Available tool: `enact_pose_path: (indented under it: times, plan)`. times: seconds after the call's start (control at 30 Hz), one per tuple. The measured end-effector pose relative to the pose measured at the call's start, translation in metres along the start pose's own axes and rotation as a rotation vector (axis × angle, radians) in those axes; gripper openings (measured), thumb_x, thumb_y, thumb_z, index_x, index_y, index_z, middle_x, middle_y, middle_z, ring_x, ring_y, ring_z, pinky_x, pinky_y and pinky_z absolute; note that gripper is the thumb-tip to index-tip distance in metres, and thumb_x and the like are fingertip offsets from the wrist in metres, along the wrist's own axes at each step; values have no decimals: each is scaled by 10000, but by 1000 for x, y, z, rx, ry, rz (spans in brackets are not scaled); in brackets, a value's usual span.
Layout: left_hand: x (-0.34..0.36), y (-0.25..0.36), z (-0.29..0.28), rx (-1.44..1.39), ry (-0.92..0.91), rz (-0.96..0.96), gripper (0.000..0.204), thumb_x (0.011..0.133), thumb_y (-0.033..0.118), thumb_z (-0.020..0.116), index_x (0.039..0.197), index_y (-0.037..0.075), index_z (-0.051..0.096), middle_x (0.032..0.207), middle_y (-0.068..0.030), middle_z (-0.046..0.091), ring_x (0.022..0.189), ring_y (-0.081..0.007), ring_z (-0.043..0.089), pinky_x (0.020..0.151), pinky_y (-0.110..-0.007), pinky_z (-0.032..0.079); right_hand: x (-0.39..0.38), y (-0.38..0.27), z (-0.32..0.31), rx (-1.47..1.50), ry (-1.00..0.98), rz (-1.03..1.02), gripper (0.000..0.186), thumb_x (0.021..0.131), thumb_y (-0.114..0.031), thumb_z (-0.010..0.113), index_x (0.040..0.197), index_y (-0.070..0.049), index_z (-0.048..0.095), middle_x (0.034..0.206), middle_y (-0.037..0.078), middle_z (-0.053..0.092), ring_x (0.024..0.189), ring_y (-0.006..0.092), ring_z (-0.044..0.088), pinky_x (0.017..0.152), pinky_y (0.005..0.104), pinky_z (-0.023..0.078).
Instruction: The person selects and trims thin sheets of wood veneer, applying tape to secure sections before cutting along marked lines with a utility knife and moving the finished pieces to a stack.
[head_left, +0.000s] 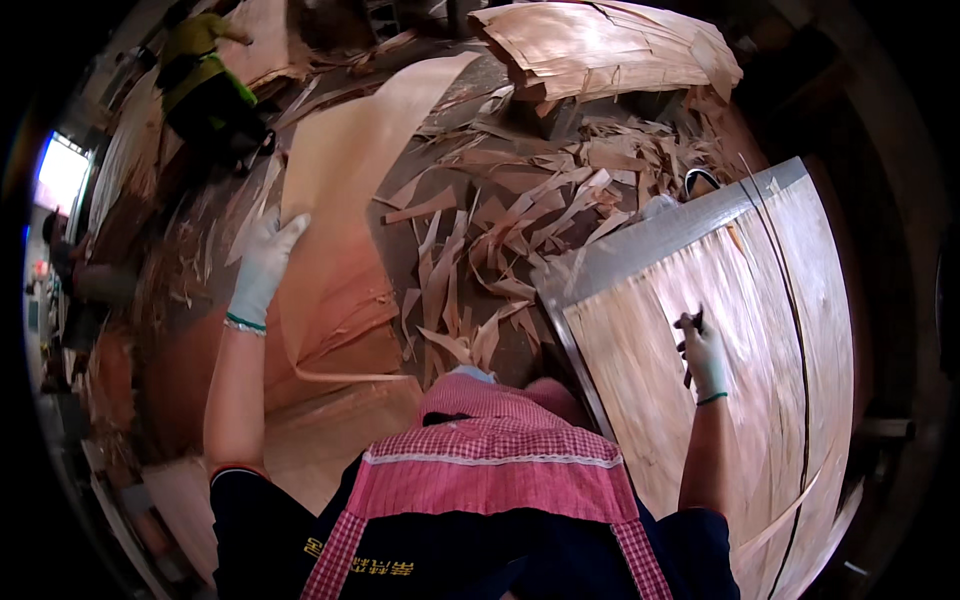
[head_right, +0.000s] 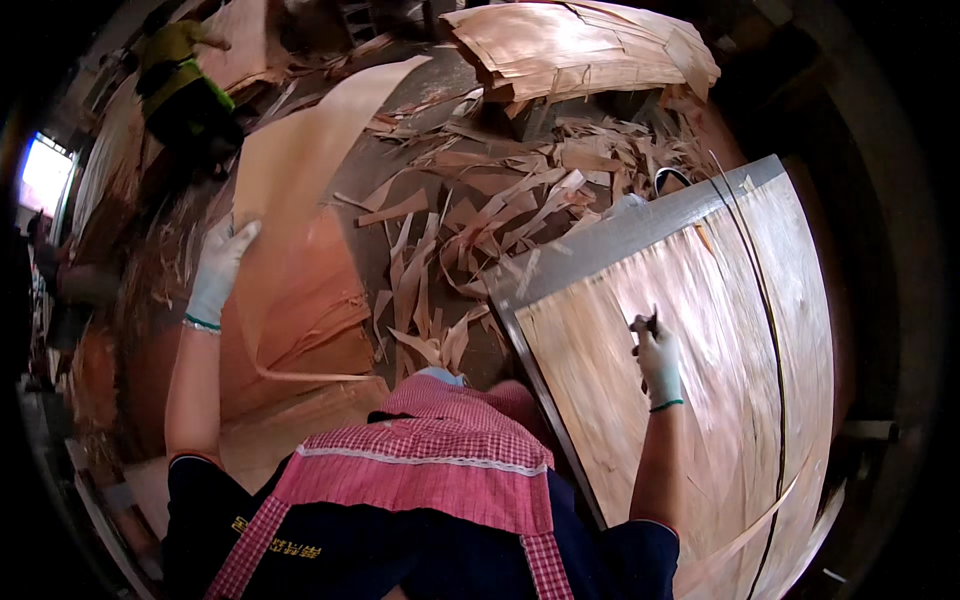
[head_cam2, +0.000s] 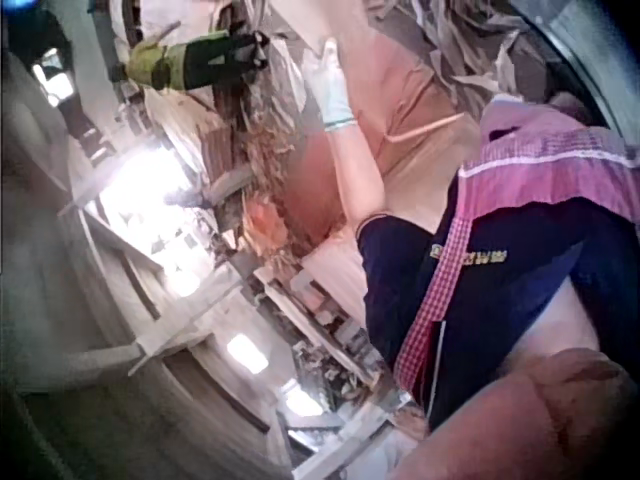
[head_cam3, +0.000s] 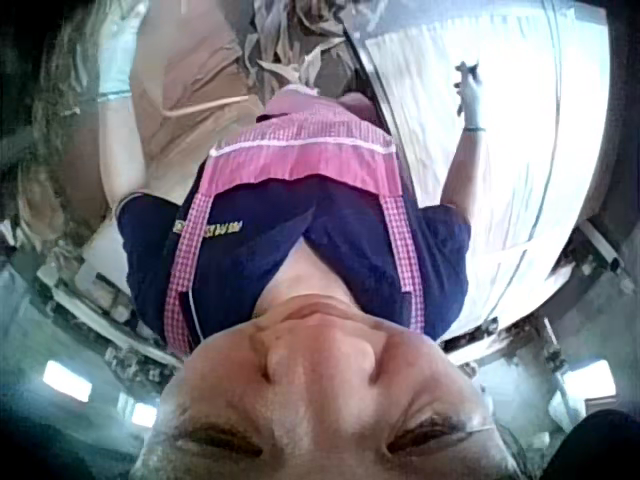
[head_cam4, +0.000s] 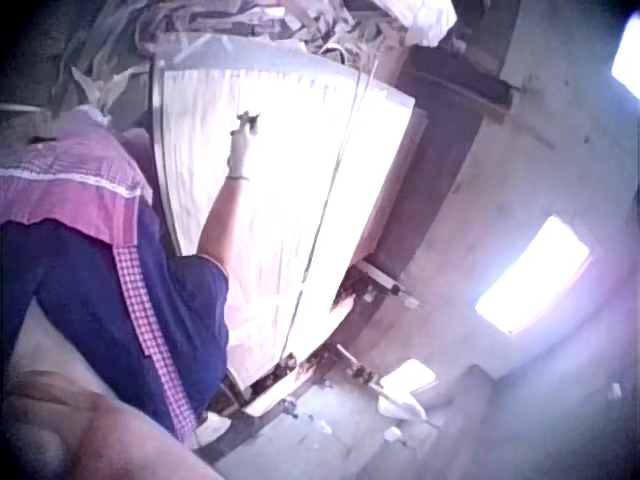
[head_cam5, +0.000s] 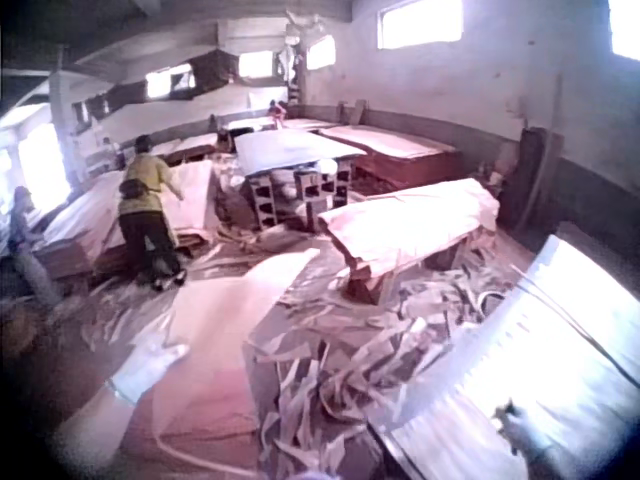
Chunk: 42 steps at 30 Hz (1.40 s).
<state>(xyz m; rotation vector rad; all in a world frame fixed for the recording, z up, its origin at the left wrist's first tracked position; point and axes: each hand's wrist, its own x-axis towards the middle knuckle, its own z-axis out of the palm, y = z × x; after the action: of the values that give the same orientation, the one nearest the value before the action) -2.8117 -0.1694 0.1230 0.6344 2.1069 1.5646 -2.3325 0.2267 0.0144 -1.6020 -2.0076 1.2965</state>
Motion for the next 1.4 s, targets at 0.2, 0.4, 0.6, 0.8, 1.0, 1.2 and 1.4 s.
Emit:
enact_pose_path:
  times: [0.2, 0.4, 0.6, 0.8, 1.0, 1.2, 1.4]
  plan:
    - [140, 23, 41, 174, -149, 145, 303, 969, 99, 555, 1222, -67, 553, 1136, -64, 639, 1005, -99, 578, 879, -233, 460, 25, -42, 39, -3, 39, 132, 351, 962, -355, 563, 1014, -30, 684, 675, 31, 588, 557, 103, 528, 507, 265, 405]
    - [275, 63, 163, -162, -436, 97, 298, 976, 83, 558, 1243, -48, 555, 1129, -56, 655, 978, -85, 589, 841, -223, 479, 78, -94, 81, 198, 103, 111, 225, 972, -181, 556, 1066, -27, 690, 843, 34, 677, 653, 95, 568, 558, 247, 440]
    - [343, 93, 284, -103, -687, 227, 218, 942, -10, 576, 1157, -45, 586, 1041, -44, 656, 901, -76, 601, 799, -226, 504, 179, -192, 195, 737, -127, -80, 413, 916, -5, 560, 1321, -82, 535, 757, -23, 548, 586, 34, 468, 489, 185, 362]
    - [368, 117, 373, -264, -979, 181, 267, 945, -17, 571, 1209, -57, 562, 1098, -53, 647, 973, -92, 599, 840, -227, 494, 235, -264, 177, 1263, 213, -250, 277, 957, -141, 626, 1200, -31, 550, 951, -25, 575, 788, 48, 518, 685, 201, 429]
    - [415, 129, 456, -418, -1279, 176, 276, 925, -13, 596, 1201, -16, 595, 1103, -32, 658, 985, -114, 606, 872, -263, 483, 254, -276, 122, 1183, 521, -329, 288, 938, -73, 623, 1201, 14, 543, 1018, -2, 607, 908, 73, 553, 812, 215, 446]
    - [451, 170, 504, -295, -1735, 88, 313, 929, -2, 581, 1239, -24, 547, 1172, -51, 633, 1078, -131, 581, 945, -277, 452, 265, -301, 120, 826, 948, -201, 283, 925, -114, 655, 1160, 21, 574, 975, 10, 632, 794, 57, 570, 699, 238, 481]
    - [442, 183, 607, 73, -2336, 288, 272, 959, 133, 598, 1202, 9, 586, 1067, -64, 653, 982, -154, 621, 864, -292, 487, 182, -303, 66, 791, 1811, -66, 341, 871, -54, 644, 1196, -78, 543, 951, 10, 622, 764, 108, 606, 615, 230, 483]
